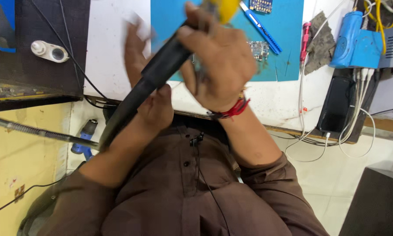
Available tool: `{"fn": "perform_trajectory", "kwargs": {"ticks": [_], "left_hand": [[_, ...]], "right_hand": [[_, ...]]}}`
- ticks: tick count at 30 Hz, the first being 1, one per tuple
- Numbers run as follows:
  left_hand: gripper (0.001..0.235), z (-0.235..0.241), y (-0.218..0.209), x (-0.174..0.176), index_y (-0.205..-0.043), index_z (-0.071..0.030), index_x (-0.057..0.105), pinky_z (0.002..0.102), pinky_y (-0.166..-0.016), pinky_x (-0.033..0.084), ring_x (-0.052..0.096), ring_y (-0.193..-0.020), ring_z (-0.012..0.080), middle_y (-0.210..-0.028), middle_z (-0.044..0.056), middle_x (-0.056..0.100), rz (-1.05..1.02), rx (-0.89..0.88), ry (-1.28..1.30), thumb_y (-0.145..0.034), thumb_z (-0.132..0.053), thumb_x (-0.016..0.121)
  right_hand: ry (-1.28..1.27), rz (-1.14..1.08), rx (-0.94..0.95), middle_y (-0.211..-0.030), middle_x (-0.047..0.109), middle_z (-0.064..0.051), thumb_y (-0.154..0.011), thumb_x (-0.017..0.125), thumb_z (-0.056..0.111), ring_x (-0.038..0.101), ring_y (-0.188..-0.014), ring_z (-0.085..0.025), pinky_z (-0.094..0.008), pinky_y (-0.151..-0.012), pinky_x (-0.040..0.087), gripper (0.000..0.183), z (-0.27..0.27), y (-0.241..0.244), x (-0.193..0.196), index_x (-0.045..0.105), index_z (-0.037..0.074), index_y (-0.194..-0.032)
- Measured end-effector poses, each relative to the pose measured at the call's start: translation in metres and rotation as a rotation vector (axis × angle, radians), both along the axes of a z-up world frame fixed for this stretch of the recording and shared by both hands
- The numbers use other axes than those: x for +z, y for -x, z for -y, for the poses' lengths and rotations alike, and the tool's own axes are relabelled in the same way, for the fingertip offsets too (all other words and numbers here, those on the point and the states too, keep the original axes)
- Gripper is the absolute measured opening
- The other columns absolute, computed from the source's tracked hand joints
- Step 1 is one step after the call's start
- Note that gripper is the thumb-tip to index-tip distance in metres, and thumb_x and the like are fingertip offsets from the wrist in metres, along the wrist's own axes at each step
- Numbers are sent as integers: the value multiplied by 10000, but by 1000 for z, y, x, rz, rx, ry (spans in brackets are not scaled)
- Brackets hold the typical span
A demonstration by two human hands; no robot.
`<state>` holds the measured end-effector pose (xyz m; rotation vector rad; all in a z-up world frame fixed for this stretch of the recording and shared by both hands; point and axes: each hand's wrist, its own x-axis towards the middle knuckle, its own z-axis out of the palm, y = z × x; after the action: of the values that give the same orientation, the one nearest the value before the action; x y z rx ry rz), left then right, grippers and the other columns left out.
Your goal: The person uses a hot air gun and tweezers to heat and adjust components on a small circuit board. They then use a soldering iron to solder connections on the board.
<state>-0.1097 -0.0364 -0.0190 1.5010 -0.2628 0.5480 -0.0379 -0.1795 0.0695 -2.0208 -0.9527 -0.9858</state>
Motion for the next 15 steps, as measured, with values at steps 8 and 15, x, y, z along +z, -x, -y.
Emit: {"fn": "perform_trajectory", "kwargs": {"ticks": [8, 15], "left_hand": [[318, -48, -72, 43, -1187, -85, 407, 407, -1027, 526, 626, -1153, 294, -1271, 226, 589, 568, 274, 129, -1049, -349, 519], [214, -65, -113, 49, -1063, -78, 475, 368, -662, 548, 553, -687, 223, -868, 113, 555, 752, 87, 194, -1117, -276, 416]], "right_hand": [[-24, -467, -222, -1104, 686, -134, -916, 871, 145, 655, -959, -278, -364, -831, 519, 361, 9, 44, -28, 636, 37, -1168], [177, -551, -256, -970, 673, -95, -894, 831, 136, 627, -883, -302, -417, -772, 492, 274, 20, 50, -56, 659, 72, -1098]]}}
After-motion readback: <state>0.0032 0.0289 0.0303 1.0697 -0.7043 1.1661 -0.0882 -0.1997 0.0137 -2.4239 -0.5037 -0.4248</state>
